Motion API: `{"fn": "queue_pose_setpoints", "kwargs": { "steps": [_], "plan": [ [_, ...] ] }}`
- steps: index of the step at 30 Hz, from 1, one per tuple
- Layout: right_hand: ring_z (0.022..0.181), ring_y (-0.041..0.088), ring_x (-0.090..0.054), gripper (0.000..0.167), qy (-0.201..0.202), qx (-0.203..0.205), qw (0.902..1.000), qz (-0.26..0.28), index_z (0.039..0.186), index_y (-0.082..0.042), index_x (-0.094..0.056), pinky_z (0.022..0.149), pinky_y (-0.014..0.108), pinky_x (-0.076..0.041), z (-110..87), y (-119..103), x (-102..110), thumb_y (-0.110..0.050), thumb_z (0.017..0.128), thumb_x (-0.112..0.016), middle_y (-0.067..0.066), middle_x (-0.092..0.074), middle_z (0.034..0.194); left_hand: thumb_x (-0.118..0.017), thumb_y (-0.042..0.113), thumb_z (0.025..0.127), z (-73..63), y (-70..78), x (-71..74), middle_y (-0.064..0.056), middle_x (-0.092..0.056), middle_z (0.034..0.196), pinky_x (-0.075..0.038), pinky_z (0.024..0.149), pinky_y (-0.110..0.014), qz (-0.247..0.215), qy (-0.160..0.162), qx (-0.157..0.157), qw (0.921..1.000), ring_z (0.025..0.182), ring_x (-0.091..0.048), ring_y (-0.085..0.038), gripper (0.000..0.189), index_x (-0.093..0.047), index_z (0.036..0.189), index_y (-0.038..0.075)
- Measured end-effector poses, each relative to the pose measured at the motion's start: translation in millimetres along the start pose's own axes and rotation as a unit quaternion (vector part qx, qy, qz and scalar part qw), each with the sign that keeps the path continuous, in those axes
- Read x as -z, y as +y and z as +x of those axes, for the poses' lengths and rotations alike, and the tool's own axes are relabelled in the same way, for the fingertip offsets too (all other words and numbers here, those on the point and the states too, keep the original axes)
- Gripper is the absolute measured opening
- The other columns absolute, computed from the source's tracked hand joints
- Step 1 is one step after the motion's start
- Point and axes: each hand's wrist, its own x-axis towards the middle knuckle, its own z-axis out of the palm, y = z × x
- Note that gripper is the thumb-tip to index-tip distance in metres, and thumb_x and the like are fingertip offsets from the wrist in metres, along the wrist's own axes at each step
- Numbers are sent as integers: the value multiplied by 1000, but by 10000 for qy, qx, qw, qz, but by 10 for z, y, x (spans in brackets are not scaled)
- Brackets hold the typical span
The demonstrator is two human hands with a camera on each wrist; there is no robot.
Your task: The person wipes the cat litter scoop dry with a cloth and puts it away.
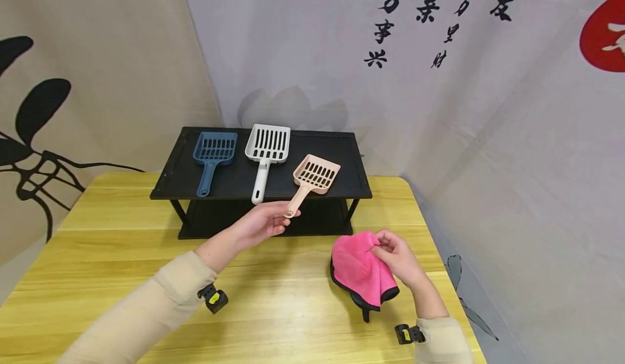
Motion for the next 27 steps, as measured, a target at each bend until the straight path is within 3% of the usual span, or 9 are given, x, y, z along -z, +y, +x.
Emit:
{"fn": "queue_pose_setpoints", "kwargs": {
  "steps": [11,19,27],
  "plan": [
    [74,1,-58,6,57,-131,9998,-124,92,-2,-53,65,18,-50,-14,11,15,3,91,-50,-14,-62,87,-48,4,95,306,6,-145,-7,-57,106,-45,61,-13,-165,533,96,9984,73,-51,-5,45,-37,138,-4],
    [74,2,-58,4,30,-132,9998,-167,94,3,-51,64,18,-50,-28,9,18,3,91,-50,-13,-61,87,-53,5,93,364,-38,-199,-6,-61,93,-48,59,-15,976,564,309,9931,64,-55,-4,35,-47,125,-8],
    [73,3,-58,6,16,-164,9998,-129,95,8,-49,63,19,-50,-35,6,12,2,92,-50,-12,-61,87,-53,16,96,377,-57,-213,2,-62,81,-42,52,-14,1649,411,516,9841,57,-50,-3,28,-57,114,-5]
  ]
}}
